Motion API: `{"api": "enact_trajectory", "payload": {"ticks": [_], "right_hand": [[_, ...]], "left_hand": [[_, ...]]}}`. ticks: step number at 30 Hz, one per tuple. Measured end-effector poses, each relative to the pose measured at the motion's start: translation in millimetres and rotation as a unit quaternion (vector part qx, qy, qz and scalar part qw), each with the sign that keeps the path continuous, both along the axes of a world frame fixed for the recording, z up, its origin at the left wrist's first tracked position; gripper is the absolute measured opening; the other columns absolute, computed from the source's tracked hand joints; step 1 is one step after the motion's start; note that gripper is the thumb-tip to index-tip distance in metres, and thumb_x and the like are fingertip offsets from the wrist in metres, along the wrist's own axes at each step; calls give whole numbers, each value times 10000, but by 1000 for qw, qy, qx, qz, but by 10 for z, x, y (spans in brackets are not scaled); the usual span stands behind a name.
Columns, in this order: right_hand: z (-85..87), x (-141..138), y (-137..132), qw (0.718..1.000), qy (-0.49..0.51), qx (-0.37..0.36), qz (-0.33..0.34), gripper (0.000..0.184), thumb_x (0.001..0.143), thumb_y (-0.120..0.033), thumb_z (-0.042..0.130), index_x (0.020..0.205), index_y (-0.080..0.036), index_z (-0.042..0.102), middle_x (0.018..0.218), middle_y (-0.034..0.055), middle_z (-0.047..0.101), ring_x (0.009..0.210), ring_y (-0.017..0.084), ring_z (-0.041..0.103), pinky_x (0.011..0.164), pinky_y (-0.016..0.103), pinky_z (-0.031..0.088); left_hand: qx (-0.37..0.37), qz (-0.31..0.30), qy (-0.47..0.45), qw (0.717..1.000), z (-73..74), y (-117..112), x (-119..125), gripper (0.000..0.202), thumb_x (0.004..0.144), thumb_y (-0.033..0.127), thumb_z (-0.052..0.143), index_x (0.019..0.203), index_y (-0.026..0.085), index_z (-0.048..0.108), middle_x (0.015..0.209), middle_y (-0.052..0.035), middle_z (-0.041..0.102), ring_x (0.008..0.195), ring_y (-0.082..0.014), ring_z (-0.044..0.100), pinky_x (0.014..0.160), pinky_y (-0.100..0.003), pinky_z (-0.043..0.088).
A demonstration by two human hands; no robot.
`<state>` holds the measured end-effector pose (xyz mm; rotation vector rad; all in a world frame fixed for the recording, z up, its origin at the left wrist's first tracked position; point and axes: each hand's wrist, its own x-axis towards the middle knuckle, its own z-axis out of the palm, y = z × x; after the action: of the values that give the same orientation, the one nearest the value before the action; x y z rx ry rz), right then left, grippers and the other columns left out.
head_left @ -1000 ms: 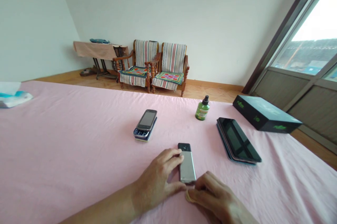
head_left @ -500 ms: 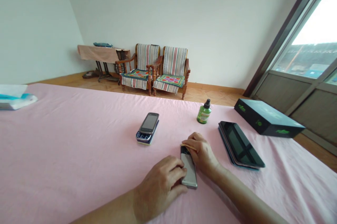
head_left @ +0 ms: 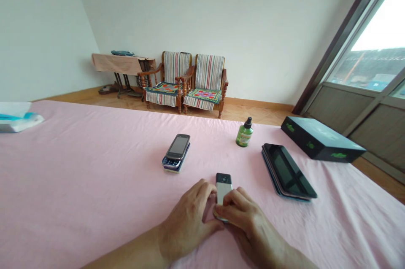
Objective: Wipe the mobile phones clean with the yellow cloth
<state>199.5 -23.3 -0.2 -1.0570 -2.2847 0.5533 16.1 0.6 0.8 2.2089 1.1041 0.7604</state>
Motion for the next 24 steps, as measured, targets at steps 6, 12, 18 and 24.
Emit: {"api": "enact_trajectory", "payload": {"ticks": [6,12,18,24], "right_hand": [[-56,89,-90,996,82,-36,4,272,876,-41,476,908,-185,704,881,67,582,805,170,567,674,266,460],[-11,80,-34,969,199,-113,-97,231,853,-156,501,829,-192,728,823,67,610,738,175,610,604,262,452],[48,79,28,923,327,-168,-111,168,845,-313,603,814,-213,736,760,35,610,705,171,592,620,252,473],[83,120,22,885,416,-190,-85,129,840,-351,671,843,-246,747,826,34,618,765,173,597,675,251,477]], "left_hand": [[12,-38,-26,999,-20,24,-19,447,765,133,787,1151,203,571,1096,-34,617,1051,-215,582,943,-335,479],[-12,-47,-41,998,11,6,-12,438,713,58,787,1099,209,643,1149,-46,613,1089,-220,596,976,-316,483],[-30,-45,-51,997,21,25,-27,433,705,65,800,1089,201,652,1133,-53,630,1070,-219,608,955,-304,486],[-46,-23,-55,997,-9,8,-14,468,686,121,833,1082,201,597,1036,-20,665,968,-211,629,882,-312,499]]}}
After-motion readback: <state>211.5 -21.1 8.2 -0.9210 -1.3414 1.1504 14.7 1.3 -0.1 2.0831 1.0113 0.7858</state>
